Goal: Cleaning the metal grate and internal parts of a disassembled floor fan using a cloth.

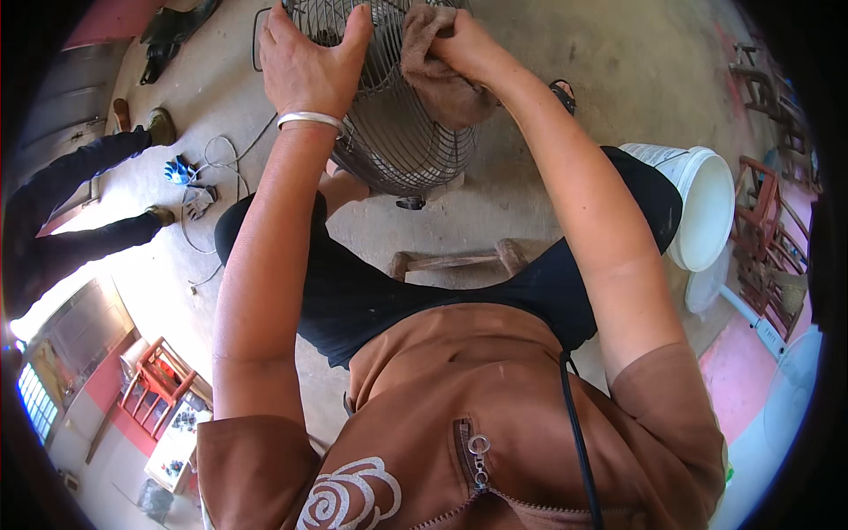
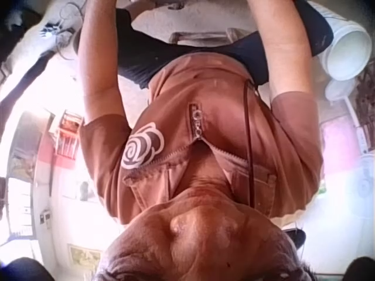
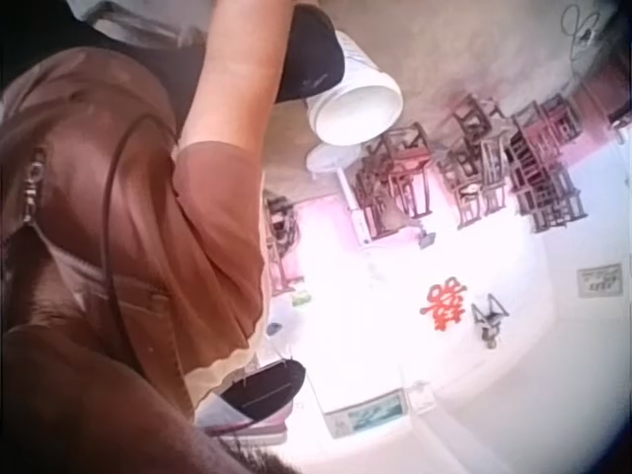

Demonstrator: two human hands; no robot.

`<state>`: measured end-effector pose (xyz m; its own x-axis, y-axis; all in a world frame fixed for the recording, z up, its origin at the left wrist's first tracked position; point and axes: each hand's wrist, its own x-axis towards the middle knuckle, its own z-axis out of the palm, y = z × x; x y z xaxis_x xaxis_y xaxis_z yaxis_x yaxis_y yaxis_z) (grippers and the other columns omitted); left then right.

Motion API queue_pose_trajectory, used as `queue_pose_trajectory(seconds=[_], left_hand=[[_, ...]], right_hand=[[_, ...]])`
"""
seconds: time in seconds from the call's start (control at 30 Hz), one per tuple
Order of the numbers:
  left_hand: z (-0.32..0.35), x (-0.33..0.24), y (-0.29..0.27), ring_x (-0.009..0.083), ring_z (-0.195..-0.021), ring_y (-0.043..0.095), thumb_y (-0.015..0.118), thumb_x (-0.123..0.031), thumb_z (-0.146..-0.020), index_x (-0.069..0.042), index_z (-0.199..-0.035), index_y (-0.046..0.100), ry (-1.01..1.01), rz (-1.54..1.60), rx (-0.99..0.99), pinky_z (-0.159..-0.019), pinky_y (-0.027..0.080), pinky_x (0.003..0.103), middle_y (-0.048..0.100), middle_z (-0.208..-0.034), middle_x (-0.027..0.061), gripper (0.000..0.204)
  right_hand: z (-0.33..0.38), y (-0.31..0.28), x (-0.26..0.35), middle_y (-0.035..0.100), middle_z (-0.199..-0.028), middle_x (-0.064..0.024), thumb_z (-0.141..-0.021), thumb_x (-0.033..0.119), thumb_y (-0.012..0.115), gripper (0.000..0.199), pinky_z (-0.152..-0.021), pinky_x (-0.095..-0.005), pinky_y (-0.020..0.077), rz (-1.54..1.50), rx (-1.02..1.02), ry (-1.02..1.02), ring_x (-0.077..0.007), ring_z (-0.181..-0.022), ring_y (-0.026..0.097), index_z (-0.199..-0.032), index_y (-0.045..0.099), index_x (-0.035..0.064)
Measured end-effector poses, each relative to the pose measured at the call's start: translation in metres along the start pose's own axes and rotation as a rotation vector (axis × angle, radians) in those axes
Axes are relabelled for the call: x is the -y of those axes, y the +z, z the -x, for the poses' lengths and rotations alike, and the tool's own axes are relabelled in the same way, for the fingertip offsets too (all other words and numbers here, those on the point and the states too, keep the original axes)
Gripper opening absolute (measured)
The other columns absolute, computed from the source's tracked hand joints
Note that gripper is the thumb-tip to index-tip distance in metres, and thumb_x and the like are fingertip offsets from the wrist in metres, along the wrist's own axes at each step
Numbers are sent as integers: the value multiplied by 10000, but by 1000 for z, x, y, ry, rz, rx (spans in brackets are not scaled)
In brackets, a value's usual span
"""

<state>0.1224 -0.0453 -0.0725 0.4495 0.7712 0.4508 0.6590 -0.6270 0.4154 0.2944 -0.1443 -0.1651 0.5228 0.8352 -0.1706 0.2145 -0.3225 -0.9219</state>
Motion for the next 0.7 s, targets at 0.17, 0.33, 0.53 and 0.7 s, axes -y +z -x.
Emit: queue_pose_trajectory(seconds=[0.17,0.33,0.53,0.7], left_hand=[[2,5,-5,418,-1181,508,668,-634,-740,97,-1306,429,-23,-4,-3,-986,419,431,518,-1253,295,955],[2,-2,-8,409,-1156,515,702,-573,-717,73,-1273,444,-46,19,-11,-958,443,449,522,-1236,257,891],[5,-10,-2,417,-1176,512,674,-593,-756,85,-1321,410,-35,0,-5,-977,426,437,513,-1266,284,921],[4,-5,-4,417,-1179,506,676,-582,-758,83,-1326,403,-66,10,21,-988,419,435,510,-1269,280,916]], right_hand=[[53,3,11,683,-1005,-234,-739,359,731,527,-839,-396,526,196,10,34,-359,-966,670,-1070,639,-41],[70,11,-20,652,-1055,-268,-750,348,723,628,-876,-416,507,25,-115,-78,-388,-1025,640,-1184,538,-65],[0,2,-9,640,-1082,-285,-774,348,698,631,-881,-422,503,-3,-262,-78,-408,-1051,625,-1189,502,-85],[-9,-1,15,627,-1099,-306,-805,375,669,644,-870,-434,512,16,-135,-61,-406,-1052,630,-1183,472,-108]])
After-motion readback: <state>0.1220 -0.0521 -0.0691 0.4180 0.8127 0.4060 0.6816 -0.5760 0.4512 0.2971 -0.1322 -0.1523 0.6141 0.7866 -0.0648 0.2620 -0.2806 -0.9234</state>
